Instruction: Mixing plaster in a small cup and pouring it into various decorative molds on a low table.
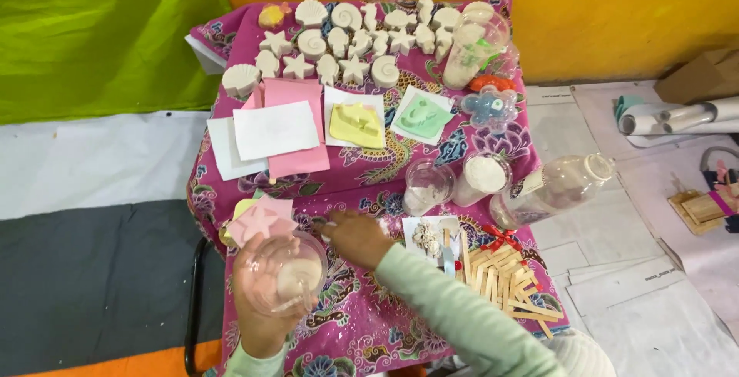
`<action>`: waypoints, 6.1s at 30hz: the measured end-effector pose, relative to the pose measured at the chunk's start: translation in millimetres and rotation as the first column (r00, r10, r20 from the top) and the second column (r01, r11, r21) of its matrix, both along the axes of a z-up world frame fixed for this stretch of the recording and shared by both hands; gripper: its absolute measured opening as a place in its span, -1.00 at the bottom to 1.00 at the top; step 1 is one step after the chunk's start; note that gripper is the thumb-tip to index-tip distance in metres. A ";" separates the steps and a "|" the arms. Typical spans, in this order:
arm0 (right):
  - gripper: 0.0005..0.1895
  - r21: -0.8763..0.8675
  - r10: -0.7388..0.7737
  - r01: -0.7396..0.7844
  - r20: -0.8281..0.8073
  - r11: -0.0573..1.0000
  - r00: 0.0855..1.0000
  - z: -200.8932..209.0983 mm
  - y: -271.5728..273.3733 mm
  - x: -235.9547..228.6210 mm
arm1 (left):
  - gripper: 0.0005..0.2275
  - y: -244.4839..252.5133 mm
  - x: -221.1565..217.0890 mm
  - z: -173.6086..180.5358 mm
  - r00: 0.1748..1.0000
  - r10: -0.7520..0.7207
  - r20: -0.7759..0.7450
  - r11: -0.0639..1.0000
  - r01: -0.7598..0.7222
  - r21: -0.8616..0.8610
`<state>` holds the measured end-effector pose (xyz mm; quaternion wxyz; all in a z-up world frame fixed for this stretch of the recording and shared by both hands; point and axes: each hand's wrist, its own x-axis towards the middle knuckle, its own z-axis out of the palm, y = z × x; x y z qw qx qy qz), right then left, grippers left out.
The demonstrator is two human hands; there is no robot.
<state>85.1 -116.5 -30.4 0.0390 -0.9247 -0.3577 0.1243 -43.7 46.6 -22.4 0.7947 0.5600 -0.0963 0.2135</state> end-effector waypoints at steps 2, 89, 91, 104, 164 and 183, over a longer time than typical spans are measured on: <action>-0.60 0.061 0.012 -0.017 0.073 0.998 0.997 -19.9 1.4 3.7 | 0.02 -8.1 0.4 -6.6 0.999 -0.021 -0.024 1.000 0.021 -0.018; -0.52 -0.222 -0.696 0.712 0.161 0.666 0.700 220.0 -341.4 11.6 | 0.42 -378.4 217.0 115.3 0.859 -0.429 -0.279 0.313 0.431 0.846; -0.56 -0.195 -0.679 0.697 0.159 0.690 0.717 209.3 -348.2 9.9 | 0.42 -375.7 212.1 119.2 0.849 -0.422 -0.320 0.303 0.464 0.832; -0.40 -0.282 -0.610 0.740 0.428 0.611 0.667 185.6 -357.2 10.7 | 0.35 -356.3 225.8 129.0 0.869 -0.487 -0.086 0.241 0.228 0.943; -0.87 0.866 -0.500 0.250 -0.461 -0.433 0.733 26.3 -177.8 -131.0 | 0.31 -101.3 31.3 -45.2 0.971 -0.226 -0.075 0.913 0.238 0.331; -0.77 0.637 -0.660 0.755 -0.636 -0.156 0.401 -24.8 -84.8 -80.6 | 0.19 -65.5 42.6 -48.4 0.971 0.223 0.090 0.939 -0.239 0.248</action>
